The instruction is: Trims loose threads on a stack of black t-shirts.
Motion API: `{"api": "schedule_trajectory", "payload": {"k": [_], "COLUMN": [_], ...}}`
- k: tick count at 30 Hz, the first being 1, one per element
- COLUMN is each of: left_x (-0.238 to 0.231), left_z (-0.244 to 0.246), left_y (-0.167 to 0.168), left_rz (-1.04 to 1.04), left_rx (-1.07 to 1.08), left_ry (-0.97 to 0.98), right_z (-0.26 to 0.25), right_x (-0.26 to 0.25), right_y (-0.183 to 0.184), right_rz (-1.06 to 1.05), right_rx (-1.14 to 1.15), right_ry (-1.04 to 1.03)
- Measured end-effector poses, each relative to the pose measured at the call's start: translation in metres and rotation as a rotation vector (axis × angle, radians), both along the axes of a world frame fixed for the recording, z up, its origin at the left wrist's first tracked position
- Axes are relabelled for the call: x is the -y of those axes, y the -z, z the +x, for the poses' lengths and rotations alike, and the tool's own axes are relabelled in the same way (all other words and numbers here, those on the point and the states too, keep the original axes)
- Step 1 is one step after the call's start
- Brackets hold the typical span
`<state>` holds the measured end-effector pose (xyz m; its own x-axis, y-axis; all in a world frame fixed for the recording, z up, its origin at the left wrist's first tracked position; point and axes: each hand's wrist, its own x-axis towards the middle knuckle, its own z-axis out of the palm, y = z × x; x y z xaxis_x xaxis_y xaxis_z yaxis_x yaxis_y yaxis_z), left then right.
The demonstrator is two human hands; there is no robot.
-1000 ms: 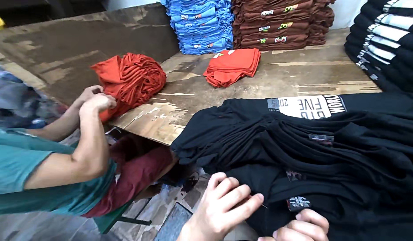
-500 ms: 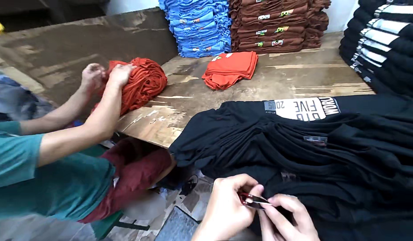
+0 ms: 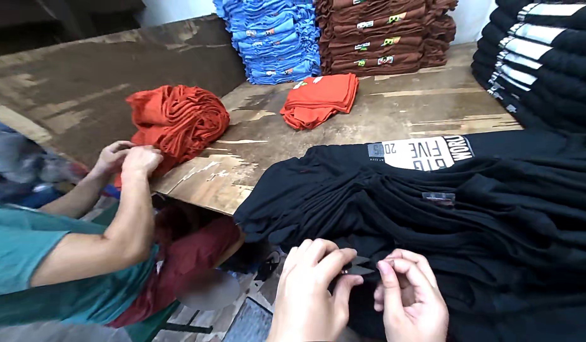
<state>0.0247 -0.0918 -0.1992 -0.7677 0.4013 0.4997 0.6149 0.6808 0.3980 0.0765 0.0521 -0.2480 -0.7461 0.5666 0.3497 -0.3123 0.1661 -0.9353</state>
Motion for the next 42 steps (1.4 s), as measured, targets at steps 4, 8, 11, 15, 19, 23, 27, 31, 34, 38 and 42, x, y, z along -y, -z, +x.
{"api": "schedule_trajectory", "payload": {"k": [4, 8, 11, 15, 19, 23, 27, 31, 34, 38, 42], "left_x": [-0.004, -0.009, -0.003, 0.012, 0.028, 0.03, 0.035, 0.043, 0.044, 0.05, 0.051], "left_z": [0.001, 0.001, -0.002, -0.007, -0.017, -0.019, -0.022, -0.021, -0.018, -0.017, -0.018], "left_y": [-0.008, -0.008, -0.004, -0.006, -0.002, 0.005, 0.009, 0.016, 0.026, 0.036, 0.053], "left_rz": [-0.051, -0.085, -0.076, 0.085, 0.196, 0.266, 0.325, 0.379, 0.39, 0.399, 0.273], "left_rx": [-0.024, -0.044, -0.089, -0.026, 0.028, 0.088, 0.103, 0.093, 0.096, -0.007, -0.223], "left_ry": [0.0, -0.004, -0.006, -0.086, -0.185, -0.161, -0.147, -0.162, -0.143, -0.003, 0.184], "right_z": [-0.005, -0.005, 0.004, 0.025, 0.016, -0.005, -0.012, -0.012, -0.014, 0.004, 0.011], "right_x": [-0.005, -0.005, -0.015, -0.041, -0.037, -0.029, -0.031, -0.031, -0.025, -0.025, -0.026], "right_y": [0.002, 0.0, 0.009, 0.022, 0.008, -0.001, -0.003, 0.0, 0.027, 0.035, 0.051], "right_rz": [0.119, 0.231, 0.446, 0.884, 0.84, 0.727, 0.824, 1.13, 1.15, 0.982, 0.957], "right_rx": [-0.038, -0.129, -0.256, -0.359, 0.0, -0.083, -0.174, -0.084, -0.207, -0.398, -0.355], "right_ry": [0.038, 0.018, -0.037, -0.124, -0.029, -0.226, -0.186, -0.094, 0.053, 0.119, 0.131]}}
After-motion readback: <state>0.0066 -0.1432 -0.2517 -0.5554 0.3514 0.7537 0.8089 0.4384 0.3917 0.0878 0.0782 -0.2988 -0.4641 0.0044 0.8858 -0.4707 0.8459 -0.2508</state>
